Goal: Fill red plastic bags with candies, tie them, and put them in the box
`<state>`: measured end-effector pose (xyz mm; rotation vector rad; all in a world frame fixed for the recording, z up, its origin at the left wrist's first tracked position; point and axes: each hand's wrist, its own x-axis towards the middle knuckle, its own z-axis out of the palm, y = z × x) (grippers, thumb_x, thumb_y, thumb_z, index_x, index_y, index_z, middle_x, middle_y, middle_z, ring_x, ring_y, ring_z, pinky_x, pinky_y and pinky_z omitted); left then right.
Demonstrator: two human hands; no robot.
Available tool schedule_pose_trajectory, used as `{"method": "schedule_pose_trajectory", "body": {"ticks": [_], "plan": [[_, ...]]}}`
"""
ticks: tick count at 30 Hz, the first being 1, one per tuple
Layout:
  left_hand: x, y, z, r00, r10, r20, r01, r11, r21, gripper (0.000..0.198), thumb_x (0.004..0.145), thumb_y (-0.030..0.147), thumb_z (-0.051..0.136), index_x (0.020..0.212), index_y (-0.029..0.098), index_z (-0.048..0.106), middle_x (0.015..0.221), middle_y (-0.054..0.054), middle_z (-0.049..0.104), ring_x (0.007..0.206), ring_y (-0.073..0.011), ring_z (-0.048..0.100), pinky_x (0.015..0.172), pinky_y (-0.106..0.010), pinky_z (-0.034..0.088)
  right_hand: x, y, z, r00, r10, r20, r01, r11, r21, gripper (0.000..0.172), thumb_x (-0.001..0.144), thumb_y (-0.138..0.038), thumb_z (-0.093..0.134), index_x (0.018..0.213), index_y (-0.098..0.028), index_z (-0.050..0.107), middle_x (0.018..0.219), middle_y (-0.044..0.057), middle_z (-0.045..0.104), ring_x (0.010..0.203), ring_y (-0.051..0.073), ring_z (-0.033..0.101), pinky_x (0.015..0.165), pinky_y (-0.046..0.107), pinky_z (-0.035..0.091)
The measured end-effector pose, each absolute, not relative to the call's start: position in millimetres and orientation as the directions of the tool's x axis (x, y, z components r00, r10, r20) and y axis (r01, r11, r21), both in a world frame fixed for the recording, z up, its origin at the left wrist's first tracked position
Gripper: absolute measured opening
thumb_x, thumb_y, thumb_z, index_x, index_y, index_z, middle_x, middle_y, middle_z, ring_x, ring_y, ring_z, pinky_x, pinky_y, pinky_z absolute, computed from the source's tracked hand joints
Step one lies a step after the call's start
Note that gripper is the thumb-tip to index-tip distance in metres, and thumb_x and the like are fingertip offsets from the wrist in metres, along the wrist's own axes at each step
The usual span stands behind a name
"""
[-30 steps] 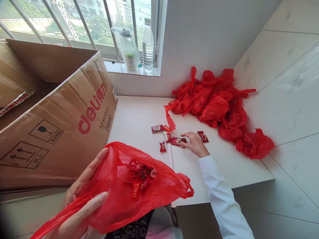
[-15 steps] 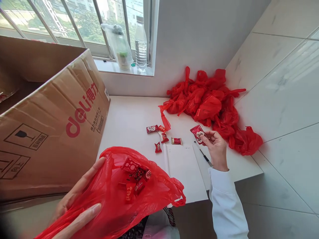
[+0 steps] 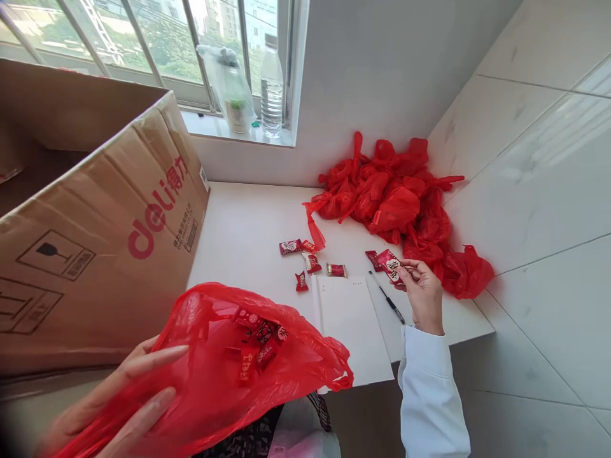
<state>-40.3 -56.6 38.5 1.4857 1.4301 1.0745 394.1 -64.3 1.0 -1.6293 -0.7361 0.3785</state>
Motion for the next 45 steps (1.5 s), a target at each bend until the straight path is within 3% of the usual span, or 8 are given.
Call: {"method": "schedule_pose_trajectory", "body": {"ticks": [7,12,17,20,25,33,39,45], "plan": [[-59,-54,34,0.204,0.976,-0.07,0.253,0.017,0.967,0.047,0.078,0.038,0.066,0.124,0.033,0.059,0.138,0.002,0.053,0.128,-0.0229,0.048,0.101,-0.021,0.043,358,-20,-16,0.501,0.864,0.05,0.293,-0.115,-0.949,0.049,0.065,-0.051,0.073,0.099,-0.017,0.063,0.09,0.008,0.071,0.068,0.016,0.065,0.056,0.026,0.054],[-45,-57,47,0.205,0.964,-0.17,0.015,0.171,0.985,0.061,0.076,0.036,0.07,0.133,0.029,0.05,0.136,-0.003,0.056,0.123,-0.0269,0.053,0.094,-0.023,0.05,341,17,-40,0.398,0.917,0.032,0.455,-0.167,-0.875,0.045,0.072,-0.053,0.065,0.099,-0.017,0.066,0.082,0.007,0.071,0.069,0.018,0.065,0.061,0.031,0.053],[-38,-60,59,0.219,0.956,-0.196,-0.096,0.221,0.971,0.065,0.075,0.033,0.071,0.136,0.027,0.047,0.134,-0.005,0.057,0.121,-0.0266,0.055,0.094,-0.023,0.05,378,20,-51,0.56,0.816,0.142,0.647,-0.324,-0.69,0.025,0.084,-0.038,0.061,0.098,-0.017,0.065,0.106,0.008,0.064,0.097,0.02,0.059,0.09,0.041,0.046],[-39,-59,62,0.232,0.953,-0.193,-0.093,0.219,0.971,0.066,0.076,0.033,0.071,0.137,0.027,0.046,0.134,-0.006,0.058,0.121,-0.0267,0.055,0.096,-0.024,0.049,414,10,-57,0.66,0.731,0.175,0.665,-0.46,-0.588,0.022,0.091,-0.035,0.054,0.103,-0.018,0.061,0.117,0.007,0.058,0.103,0.018,0.056,0.091,0.04,0.046],[-42,-57,60,0.266,0.952,-0.152,-0.091,0.182,0.979,0.064,0.078,0.031,0.069,0.137,0.028,0.045,0.14,-0.004,0.052,0.127,-0.0273,0.049,0.099,-0.025,0.047,440,0,-67,0.732,0.65,0.204,0.643,-0.562,-0.521,0.026,0.074,-0.041,0.07,0.084,-0.018,0.062,0.086,0.006,0.064,0.085,0.023,0.061,0.081,0.047,0.048],[-44,-59,57,0.299,0.943,-0.144,-0.035,0.161,0.986,0.061,0.081,0.033,0.065,0.138,0.03,0.042,0.138,-0.004,0.053,0.122,-0.0248,0.054,0.099,-0.026,0.047,418,-5,-29,0.651,0.674,0.349,0.692,-0.338,-0.638,0.04,0.067,-0.045,0.067,0.098,-0.02,0.062,0.093,0.01,0.07,0.087,0.026,0.065,0.087,0.044,0.047],[-48,-61,63,0.219,0.971,-0.098,0.097,0.078,0.992,0.059,0.07,0.033,0.074,0.126,0.026,0.055,0.119,-0.005,0.066,0.102,-0.024,0.065,0.081,-0.023,0.055,360,-6,-14,0.373,0.91,0.18,0.639,-0.111,-0.761,0.047,0.073,-0.052,0.063,0.104,-0.017,0.062,0.09,0.008,0.071,0.076,0.021,0.066,0.07,0.034,0.053],[-60,-66,50,0.168,0.986,-0.007,0.262,-0.038,0.964,0.075,0.062,0.035,0.079,0.131,0.036,0.05,0.134,-0.001,0.056,0.109,-0.0267,0.062,0.083,-0.026,0.056,275,9,-13,0.03,0.997,0.073,0.599,0.041,-0.799,0.037,0.077,-0.046,0.064,0.104,-0.02,0.067,0.087,0.004,0.072,0.07,0.017,0.065,0.066,0.029,0.052]]}}
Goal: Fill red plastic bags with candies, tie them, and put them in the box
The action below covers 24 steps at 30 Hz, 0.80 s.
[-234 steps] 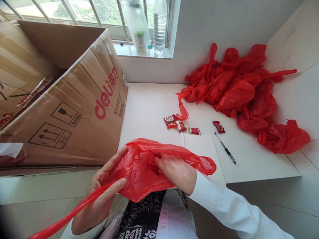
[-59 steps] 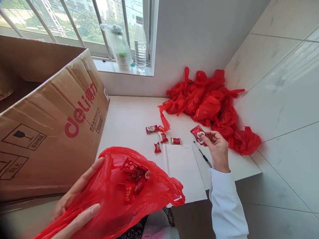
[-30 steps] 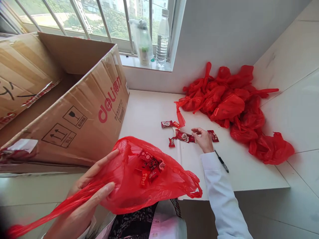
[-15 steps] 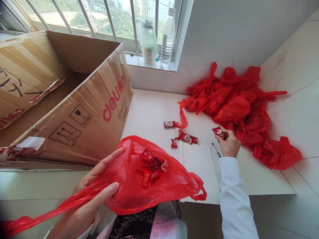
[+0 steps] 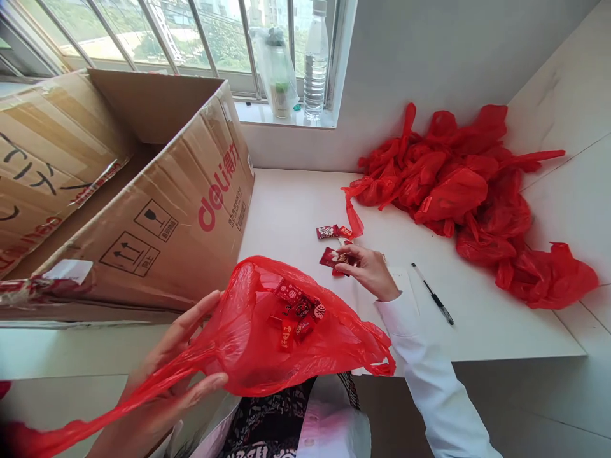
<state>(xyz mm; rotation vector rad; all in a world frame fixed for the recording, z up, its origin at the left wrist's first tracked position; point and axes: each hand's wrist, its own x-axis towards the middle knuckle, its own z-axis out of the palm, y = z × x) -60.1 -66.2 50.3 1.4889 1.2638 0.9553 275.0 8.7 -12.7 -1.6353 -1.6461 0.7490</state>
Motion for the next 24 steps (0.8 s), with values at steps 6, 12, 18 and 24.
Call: {"method": "schedule_pose_trajectory", "body": {"ticks": [6,12,18,24], "plan": [[-69,-74,46,0.212,0.973,0.089,0.485,-0.184,0.855,0.083,0.068,0.049,0.074,0.141,0.042,0.034,0.145,-0.002,0.044,0.102,-0.0261,0.064,0.088,-0.033,0.053,251,39,-27,0.063,0.987,0.151,0.731,0.057,-0.68,0.025,0.076,-0.03,0.063,0.098,-0.019,0.069,0.089,0.009,0.068,0.086,0.026,0.062,0.083,0.042,0.046],[-79,-63,34,0.383,0.906,0.182,0.566,-0.385,0.729,0.092,0.073,0.056,0.067,0.147,0.039,0.015,0.153,-0.008,0.029,0.118,-0.0312,0.054,0.095,-0.04,0.05,272,3,6,-0.039,0.982,0.184,0.734,0.153,-0.662,0.035,0.088,-0.028,0.047,0.12,-0.022,0.06,0.116,0.01,0.061,0.107,0.024,0.055,0.096,0.043,0.042],[-70,-56,46,0.489,0.857,0.163,0.552,-0.448,0.703,0.04,0.093,0.038,0.04,0.132,0.045,0.047,0.156,0.005,0.023,0.135,-0.0294,0.037,0.11,-0.041,0.036,295,-97,57,-0.366,0.93,0.016,0.681,0.28,-0.677,0.076,0.088,-0.032,0.057,0.15,-0.035,0.014,0.131,0.008,0.053,0.097,0.017,0.061,0.085,0.032,0.053],[-42,-45,64,0.306,0.921,0.24,0.3,-0.333,0.894,0.035,0.09,0.048,0.045,0.087,0.031,0.074,0.146,0.003,0.042,0.137,-0.0287,0.034,0.116,-0.04,0.024,258,-112,64,-0.31,0.933,0.182,0.573,0.336,-0.747,0.014,0.088,-0.024,0.058,0.099,-0.03,0.065,0.085,0.001,0.063,0.072,0.012,0.06,0.064,0.022,0.049]]}}
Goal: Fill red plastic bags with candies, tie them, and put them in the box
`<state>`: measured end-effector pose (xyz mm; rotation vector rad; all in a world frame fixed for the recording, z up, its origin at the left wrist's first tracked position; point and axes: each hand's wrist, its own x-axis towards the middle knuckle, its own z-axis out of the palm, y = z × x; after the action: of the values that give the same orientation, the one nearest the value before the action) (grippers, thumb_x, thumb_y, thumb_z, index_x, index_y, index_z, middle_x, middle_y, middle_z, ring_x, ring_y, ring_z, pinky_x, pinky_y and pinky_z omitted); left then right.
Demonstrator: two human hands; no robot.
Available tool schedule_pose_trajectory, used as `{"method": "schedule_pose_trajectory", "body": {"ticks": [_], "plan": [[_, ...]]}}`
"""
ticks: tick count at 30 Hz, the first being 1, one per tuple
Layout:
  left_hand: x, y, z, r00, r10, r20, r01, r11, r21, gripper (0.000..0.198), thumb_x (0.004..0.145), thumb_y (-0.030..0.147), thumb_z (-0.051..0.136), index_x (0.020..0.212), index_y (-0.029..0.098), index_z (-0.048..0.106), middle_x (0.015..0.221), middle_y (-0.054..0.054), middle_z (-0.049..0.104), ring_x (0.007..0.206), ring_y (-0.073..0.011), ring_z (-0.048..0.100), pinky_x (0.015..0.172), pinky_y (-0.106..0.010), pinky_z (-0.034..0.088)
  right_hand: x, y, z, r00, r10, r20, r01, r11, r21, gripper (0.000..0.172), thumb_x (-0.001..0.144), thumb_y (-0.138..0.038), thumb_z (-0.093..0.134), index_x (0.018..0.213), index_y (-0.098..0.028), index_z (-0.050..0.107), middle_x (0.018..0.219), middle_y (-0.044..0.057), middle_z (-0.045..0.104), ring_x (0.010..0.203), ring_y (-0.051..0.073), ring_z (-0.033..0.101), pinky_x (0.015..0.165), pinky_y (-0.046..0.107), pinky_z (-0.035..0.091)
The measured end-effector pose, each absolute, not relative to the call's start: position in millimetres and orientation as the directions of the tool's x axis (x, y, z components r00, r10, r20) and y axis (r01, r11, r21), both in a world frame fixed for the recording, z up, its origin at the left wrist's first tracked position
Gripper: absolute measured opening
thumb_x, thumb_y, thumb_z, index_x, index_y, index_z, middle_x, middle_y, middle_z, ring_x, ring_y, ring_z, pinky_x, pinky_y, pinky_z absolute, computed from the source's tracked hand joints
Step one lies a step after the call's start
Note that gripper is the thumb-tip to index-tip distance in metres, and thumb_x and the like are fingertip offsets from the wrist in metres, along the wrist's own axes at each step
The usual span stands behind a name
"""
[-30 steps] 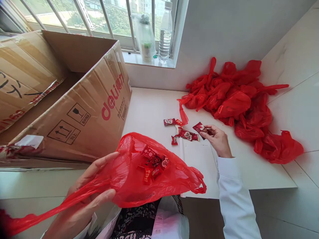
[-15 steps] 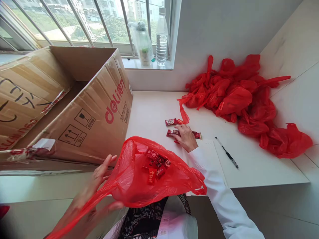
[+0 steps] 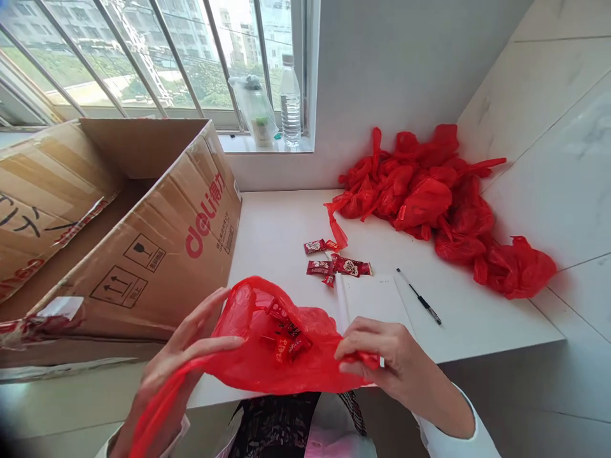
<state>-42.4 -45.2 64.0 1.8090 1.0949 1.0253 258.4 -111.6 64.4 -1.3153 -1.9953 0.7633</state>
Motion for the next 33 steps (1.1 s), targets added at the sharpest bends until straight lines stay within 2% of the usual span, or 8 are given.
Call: {"method": "schedule_pose_trajectory", "body": {"ticks": [4,8,11,15,21,27,30,33], "plan": [[-21,-26,78,0.177,0.972,0.151,-0.197,-0.116,0.974,0.04,0.092,0.051,0.039,0.071,0.023,0.057,0.107,-0.004,0.069,0.111,-0.0234,0.058,0.101,-0.039,0.043,253,-83,68,0.183,0.89,0.417,0.508,0.278,-0.815,0.002,0.084,-0.024,0.065,0.084,-0.025,0.066,0.078,0.0,0.065,0.072,0.014,0.059,0.066,0.024,0.047],[-7,-12,90,0.188,0.981,0.044,-0.235,0.002,0.972,0.029,0.089,0.046,0.051,0.074,0.021,0.051,0.064,0.003,0.055,0.065,-0.0131,0.056,0.074,-0.026,0.05,253,-61,76,0.366,0.8,0.475,0.484,0.272,-0.832,0.004,0.08,-0.029,0.068,0.083,-0.026,0.068,0.077,-0.001,0.066,0.071,0.015,0.06,0.065,0.025,0.048],[-2,-6,99,0.193,0.978,-0.082,-0.156,0.114,0.981,0.023,0.083,0.042,0.06,0.081,0.021,0.051,0.063,0.007,0.044,0.058,-0.0087,0.047,0.062,-0.02,0.044,247,-56,89,0.269,0.776,0.571,0.566,0.352,-0.745,0.004,0.083,-0.026,0.064,0.086,-0.027,0.068,0.08,-0.001,0.065,0.075,0.016,0.061,0.069,0.027,0.049],[4,-1,107,0.434,0.851,-0.297,0.059,0.302,0.951,0.03,0.083,0.05,0.054,0.079,0.02,0.052,0.072,0.004,0.052,0.064,-0.0095,0.052,0.062,-0.021,0.044,229,-56,109,-0.163,0.795,0.584,0.556,0.563,-0.611,0.016,0.089,-0.018,0.056,0.099,-0.027,0.065,0.088,0.001,0.067,0.079,0.014,0.061,0.069,0.026,0.049],[11,2,97,0.633,0.721,-0.282,0.25,0.155,0.956,0.016,0.073,0.025,0.059,0.058,0.019,0.059,0.057,0.002,0.058,0.058,-0.0136,0.053,0.056,-0.023,0.042,200,-33,114,-0.614,0.666,0.424,0.34,0.708,-0.62,0.017,0.093,-0.021,0.049,0.102,-0.023,0.063,0.088,0.002,0.067,0.077,0.012,0.06,0.071,0.024,0.048],[11,1,94,0.622,0.723,-0.299,0.258,0.171,0.951,0.005,0.066,0.015,0.055,0.066,0.02,0.052,0.052,0.007,0.042,0.048,-0.0093,0.039,0.045,-0.021,0.031,194,-18,112,-0.562,0.713,0.418,0.304,0.649,-0.698,0.01,0.088,-0.021,0.058,0.096,-0.022,0.064,0.086,0.0,0.066,0.075,0.011,0.059,0.069,0.022,0.046],[5,0,101,0.687,0.656,-0.313,0.235,0.207,0.95,0.016,0.061,0.017,0.063,0.075,0.019,0.055,0.056,0.007,0.045,0.052,-0.0111,0.046,0.05,-0.023,0.04,194,-18,115,-0.412,0.814,0.409,0.398,0.565,-0.723,0.003,0.085,-0.02,0.062,0.088,-0.02,0.062,0.082,-0.001,0.064,0.071,0.011,0.056,0.066,0.023,0.044],[4,-5,108,0.706,0.686,-0.175,0.125,0.123,0.985,0.027,0.055,0.023,0.076,0.076,0.02,0.059,0.056,0.006,0.049,0.058,-0.0146,0.052,0.058,-0.029,0.048,187,-23,119,-0.32,0.869,0.377,0.409,0.486,-0.772,0.004,0.083,-0.022,0.064,0.083,-0.02,0.061,0.077,-0.002,0.062,0.067,0.011,0.054,0.061,0.023,0.043]]}}
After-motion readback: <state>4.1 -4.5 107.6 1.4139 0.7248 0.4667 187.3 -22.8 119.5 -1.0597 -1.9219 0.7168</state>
